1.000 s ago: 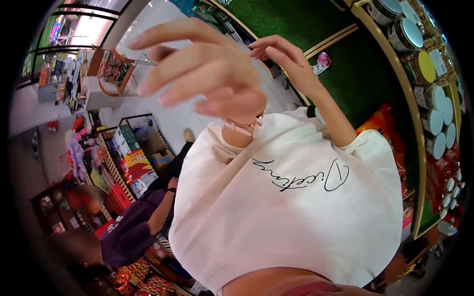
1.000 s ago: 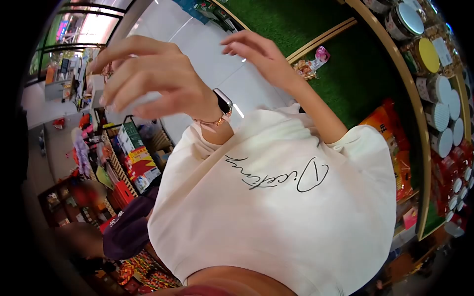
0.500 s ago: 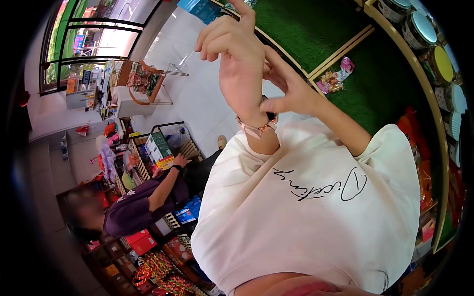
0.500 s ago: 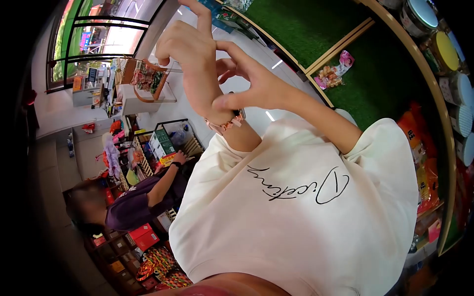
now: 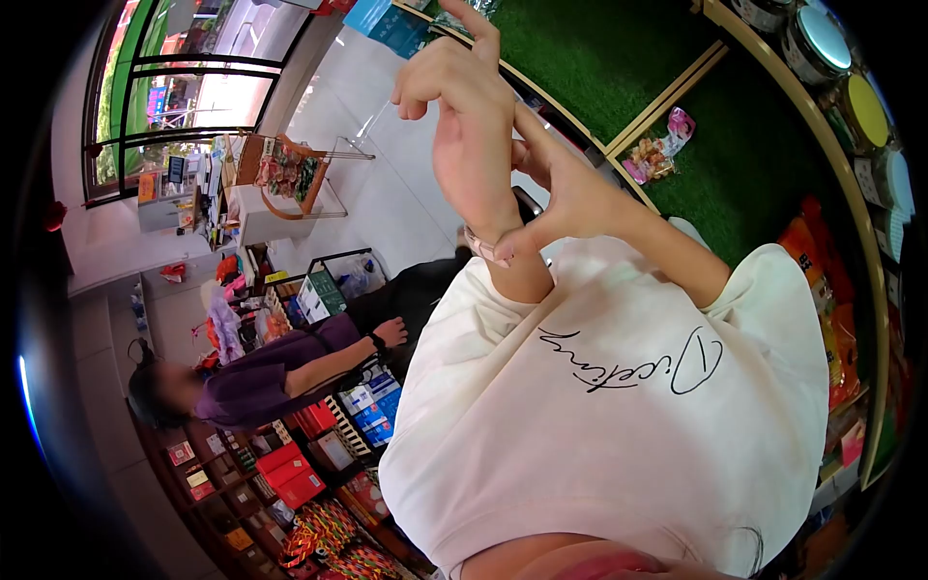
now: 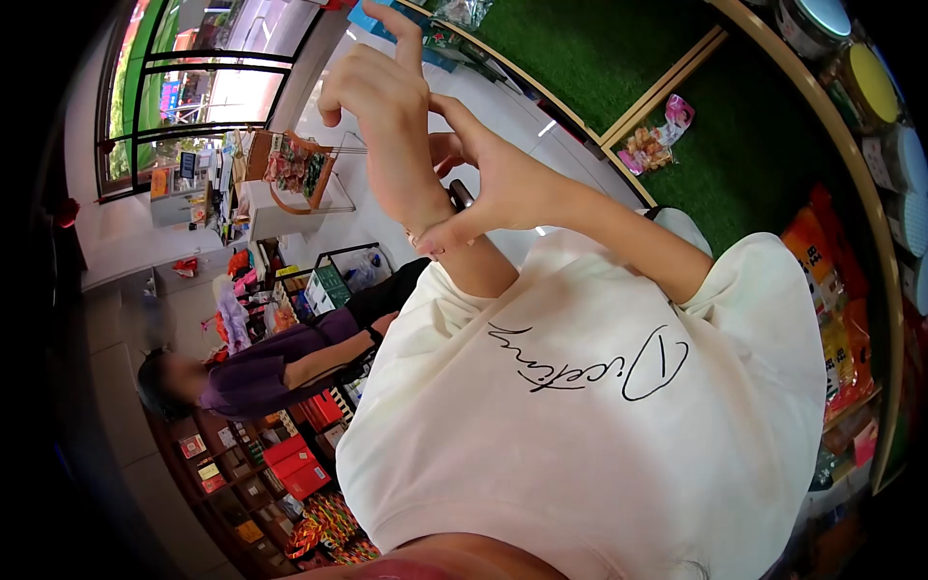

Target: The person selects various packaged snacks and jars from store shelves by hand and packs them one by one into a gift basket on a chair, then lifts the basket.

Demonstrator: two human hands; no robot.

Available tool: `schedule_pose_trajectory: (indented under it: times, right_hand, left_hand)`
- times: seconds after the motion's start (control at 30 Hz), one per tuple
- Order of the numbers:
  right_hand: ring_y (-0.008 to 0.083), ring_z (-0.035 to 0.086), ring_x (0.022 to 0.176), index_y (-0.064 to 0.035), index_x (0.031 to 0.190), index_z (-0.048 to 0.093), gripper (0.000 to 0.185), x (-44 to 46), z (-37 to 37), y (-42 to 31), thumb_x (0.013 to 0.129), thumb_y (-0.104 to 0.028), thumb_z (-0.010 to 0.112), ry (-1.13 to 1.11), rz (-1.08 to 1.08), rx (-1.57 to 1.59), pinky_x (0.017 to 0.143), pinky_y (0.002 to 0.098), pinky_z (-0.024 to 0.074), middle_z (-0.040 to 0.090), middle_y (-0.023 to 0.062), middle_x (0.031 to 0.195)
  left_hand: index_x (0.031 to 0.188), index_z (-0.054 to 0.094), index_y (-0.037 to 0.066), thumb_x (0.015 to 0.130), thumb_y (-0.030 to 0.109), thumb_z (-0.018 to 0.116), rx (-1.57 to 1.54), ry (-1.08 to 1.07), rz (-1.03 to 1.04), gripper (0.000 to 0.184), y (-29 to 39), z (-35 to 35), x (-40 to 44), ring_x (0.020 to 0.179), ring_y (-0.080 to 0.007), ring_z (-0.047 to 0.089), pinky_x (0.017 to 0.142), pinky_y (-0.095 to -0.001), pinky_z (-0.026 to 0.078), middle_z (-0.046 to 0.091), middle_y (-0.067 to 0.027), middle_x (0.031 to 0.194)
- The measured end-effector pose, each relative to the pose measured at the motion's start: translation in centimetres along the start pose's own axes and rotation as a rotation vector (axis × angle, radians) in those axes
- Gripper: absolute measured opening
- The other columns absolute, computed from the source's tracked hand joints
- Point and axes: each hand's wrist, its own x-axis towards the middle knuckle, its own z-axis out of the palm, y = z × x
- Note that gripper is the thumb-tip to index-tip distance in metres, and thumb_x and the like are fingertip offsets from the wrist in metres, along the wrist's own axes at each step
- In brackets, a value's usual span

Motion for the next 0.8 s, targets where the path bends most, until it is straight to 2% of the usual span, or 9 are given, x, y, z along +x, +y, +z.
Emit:
schedule_pose_trajectory:
  times: [0.1, 0.17, 0.27, 0.37, 0.5, 0.57, 0.63, 0.8]
  right_hand:
    - [0.0172, 0.040, 0.117, -0.0029, 0.140, 0.012, 0.115, 0.0, -0.2, 0.1, 0.051, -0.013, 0.085, 0.036, 0.017, 0.017, 0.102, 0.0329, 0.0280, 0.034, 0.0066, 0.130]
    - [0.0165, 0.040, 0.117, -0.0035, 0.138, 0.015, 0.110, 0.0, -0.4, 0.2, 0.052, -0.013, 0.084, 0.080, 0.059, -0.005, 0.101, 0.0328, 0.0284, 0.036, 0.0063, 0.128]
    - [0.0189, 0.055, 0.089, -0.0041, 0.137, 0.014, 0.107, 0.1, -0.8, 1.0, 0.056, -0.017, 0.082, 0.101, -0.073, -0.028, 0.086, 0.0336, 0.0389, 0.058, 0.0118, 0.098]
    - [0.0162, 0.043, 0.113, -0.0053, 0.138, 0.015, 0.112, 0.2, -1.1, 0.6, 0.050, -0.014, 0.084, 0.091, 0.012, 0.053, 0.098, 0.0312, 0.0296, 0.041, 0.0087, 0.123]
    - [0.0172, 0.043, 0.114, -0.0050, 0.138, 0.015, 0.110, 0.1, -1.3, 0.5, 0.051, -0.016, 0.082, 0.101, 0.052, 0.102, 0.099, 0.0318, 0.0292, 0.040, 0.0088, 0.124]
    - [0.0170, 0.050, 0.096, -0.0075, 0.138, 0.016, 0.105, 0.1, -1.5, 0.9, 0.056, -0.017, 0.080, 0.123, -0.057, 0.046, 0.086, 0.0309, 0.0365, 0.052, 0.0099, 0.103]
    - [0.0168, 0.054, 0.087, -0.0086, 0.138, 0.018, 0.100, 0.0, -1.6, 1.3, 0.059, -0.018, 0.079, 0.148, -0.124, 0.004, 0.080, 0.0303, 0.0405, 0.058, 0.0105, 0.094]
    - [0.0169, 0.054, 0.090, -0.0076, 0.136, 0.024, 0.091, -0.3, -1.6, 1.0, 0.063, -0.028, 0.076, 0.214, -0.135, 0.022, 0.079, 0.0300, 0.0415, 0.055, 0.0106, 0.101]
  left_hand:
    - [0.112, 0.045, 0.009, 0.088, 0.016, 0.039, 0.069, 0.048, -0.021, 0.026, 1.2, 0.0, -0.2, 0.069, -0.0154, 0.051, 0.061, -0.0282, 0.040, 0.056, -0.0061, 0.072]
    - [0.102, 0.054, 0.009, 0.089, 0.026, 0.041, 0.113, 0.076, -0.033, 0.024, 1.8, -0.1, -0.4, 0.073, -0.0146, 0.053, 0.061, -0.0279, 0.040, 0.059, -0.0049, 0.072]
    - [0.101, 0.054, 0.009, 0.089, 0.024, 0.041, 0.121, 0.072, -0.067, 0.023, 1.8, -0.1, -0.4, 0.071, -0.0138, 0.052, 0.059, -0.0269, 0.039, 0.058, -0.0042, 0.072]
    - [0.101, 0.055, 0.010, 0.089, 0.023, 0.041, 0.108, 0.056, -0.084, 0.023, 1.6, -0.5, -0.2, 0.069, -0.0129, 0.051, 0.057, -0.0260, 0.037, 0.058, -0.0034, 0.071]
    - [0.100, 0.055, 0.010, 0.088, 0.021, 0.041, 0.092, 0.043, -0.088, 0.022, 1.7, -0.9, -0.3, 0.066, -0.0118, 0.050, 0.055, -0.0247, 0.036, 0.057, -0.0025, 0.071]
    - [0.099, 0.055, 0.010, 0.088, 0.021, 0.041, 0.098, 0.034, -0.099, 0.022, 2.0, -1.5, -0.5, 0.065, -0.0112, 0.050, 0.053, -0.0240, 0.035, 0.057, -0.0020, 0.071]
    - [0.099, 0.056, 0.010, 0.087, 0.020, 0.041, 0.092, 0.023, -0.114, 0.021, 2.3, -1.9, -0.7, 0.063, -0.0106, 0.050, 0.052, -0.0234, 0.034, 0.056, -0.0015, 0.070]
    - [0.098, 0.056, 0.011, 0.086, 0.018, 0.041, 0.063, 0.007, -0.150, 0.021, 2.3, -2.0, -1.0, 0.060, -0.0092, 0.049, 0.049, -0.0218, 0.033, 0.055, -0.0003, 0.070]
